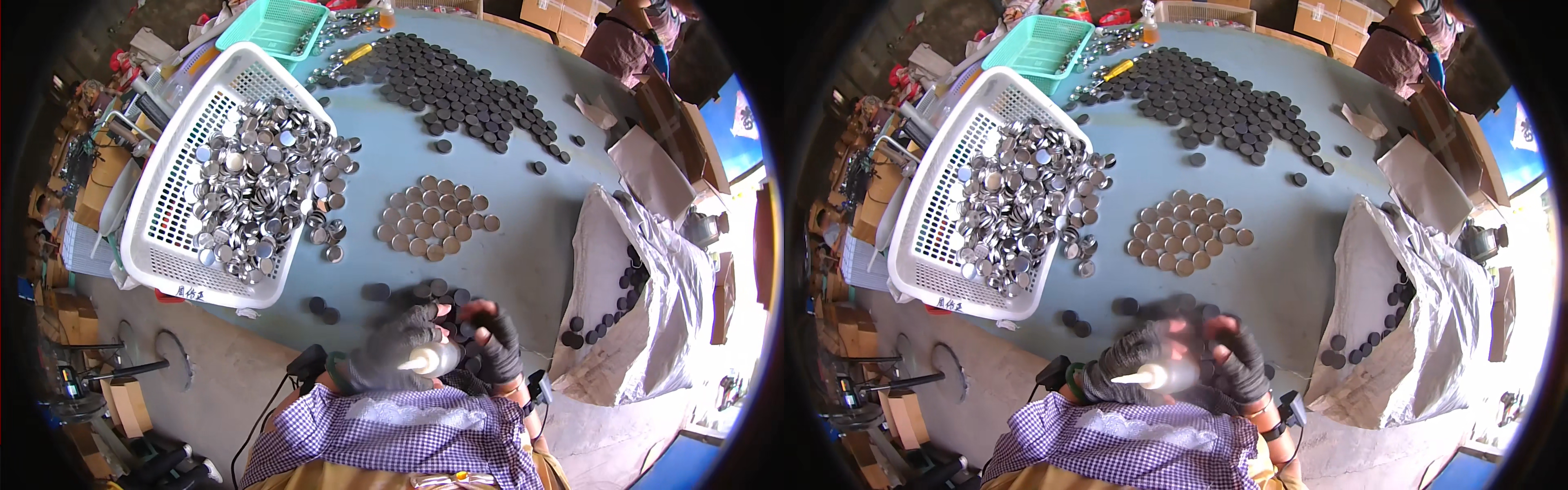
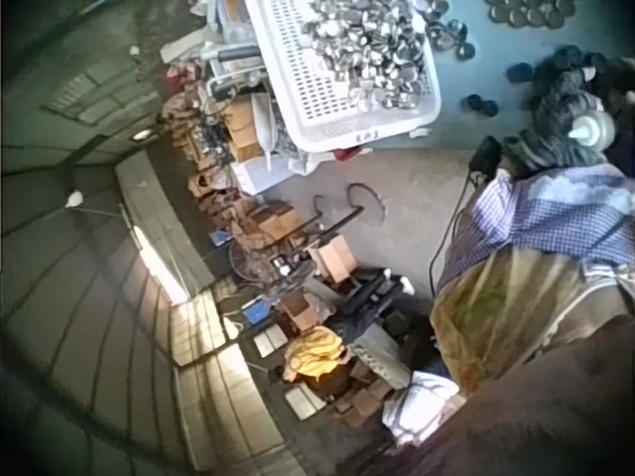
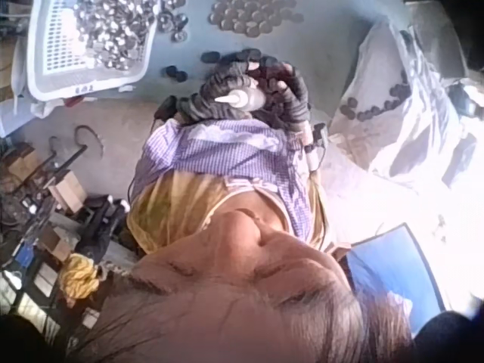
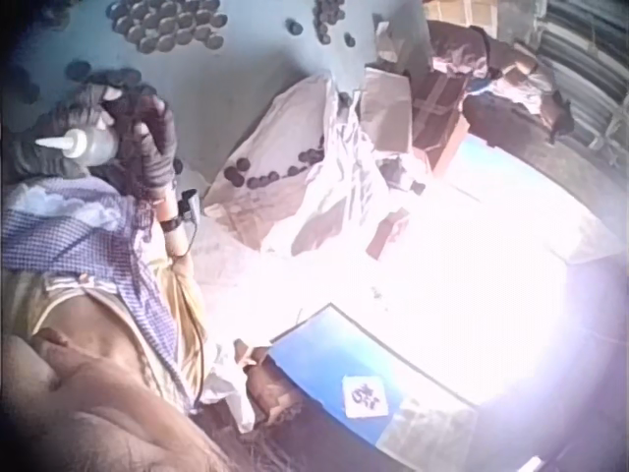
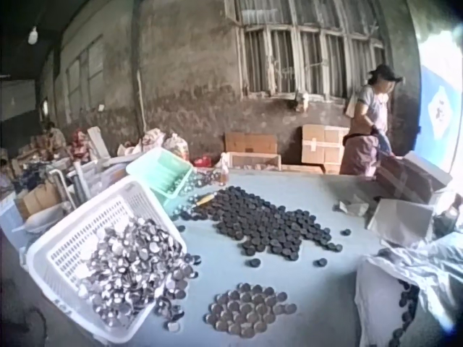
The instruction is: Manually assembling small circular plastic or metal components at a workbench.
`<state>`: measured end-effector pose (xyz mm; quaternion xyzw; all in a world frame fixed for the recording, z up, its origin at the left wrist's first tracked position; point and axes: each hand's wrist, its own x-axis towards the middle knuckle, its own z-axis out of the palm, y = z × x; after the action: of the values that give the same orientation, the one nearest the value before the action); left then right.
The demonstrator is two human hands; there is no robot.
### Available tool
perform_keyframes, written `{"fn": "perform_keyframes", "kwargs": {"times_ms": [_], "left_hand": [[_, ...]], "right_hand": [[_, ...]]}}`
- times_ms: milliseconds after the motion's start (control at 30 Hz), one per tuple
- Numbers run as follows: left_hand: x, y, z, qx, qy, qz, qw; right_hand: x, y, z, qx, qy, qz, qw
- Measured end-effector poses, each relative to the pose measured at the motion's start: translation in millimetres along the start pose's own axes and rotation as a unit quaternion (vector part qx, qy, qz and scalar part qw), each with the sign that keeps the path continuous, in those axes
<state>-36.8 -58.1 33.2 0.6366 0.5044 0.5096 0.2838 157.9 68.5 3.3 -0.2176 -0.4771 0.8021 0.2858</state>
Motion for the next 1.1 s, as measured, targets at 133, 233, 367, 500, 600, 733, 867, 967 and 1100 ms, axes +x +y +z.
{"fn": "perform_keyframes", "kwargs": {"times_ms": [133,233,367,500,600,733,867,967,1100], "left_hand": [[2,5,-5,-0.004,-0.058,-0.025,0.998],[2,6,-6,0.015,-0.079,-0.014,0.997],[-2,5,0,0.016,-0.065,0.0,0.998],[0,9,-3,-0.021,-0.127,-0.031,0.991],[4,12,-3,-0.045,-0.114,-0.026,0.992],[2,14,-3,-0.072,-0.123,-0.045,0.989],[2,9,-3,-0.031,-0.122,-0.019,0.992],[3,8,-4,-0.007,-0.128,-0.01,0.992],[1,5,-3,-0.037,-0.11,-0.039,0.992]], "right_hand": [[30,-27,-3,-0.228,-0.064,-0.149,0.96],[55,-47,8,-0.371,-0.191,-0.236,0.878],[70,-49,25,-0.397,-0.291,-0.268,0.828],[75,-57,46,-0.405,-0.348,-0.249,0.808],[81,-55,45,-0.399,-0.364,-0.267,0.798],[82,-56,44,-0.395,-0.371,-0.267,0.797],[83,-57,38,-0.399,-0.358,-0.272,0.799],[76,-54,25,-0.346,-0.287,-0.207,0.869],[61,-55,0,-0.228,-0.066,-0.054,0.97]]}}
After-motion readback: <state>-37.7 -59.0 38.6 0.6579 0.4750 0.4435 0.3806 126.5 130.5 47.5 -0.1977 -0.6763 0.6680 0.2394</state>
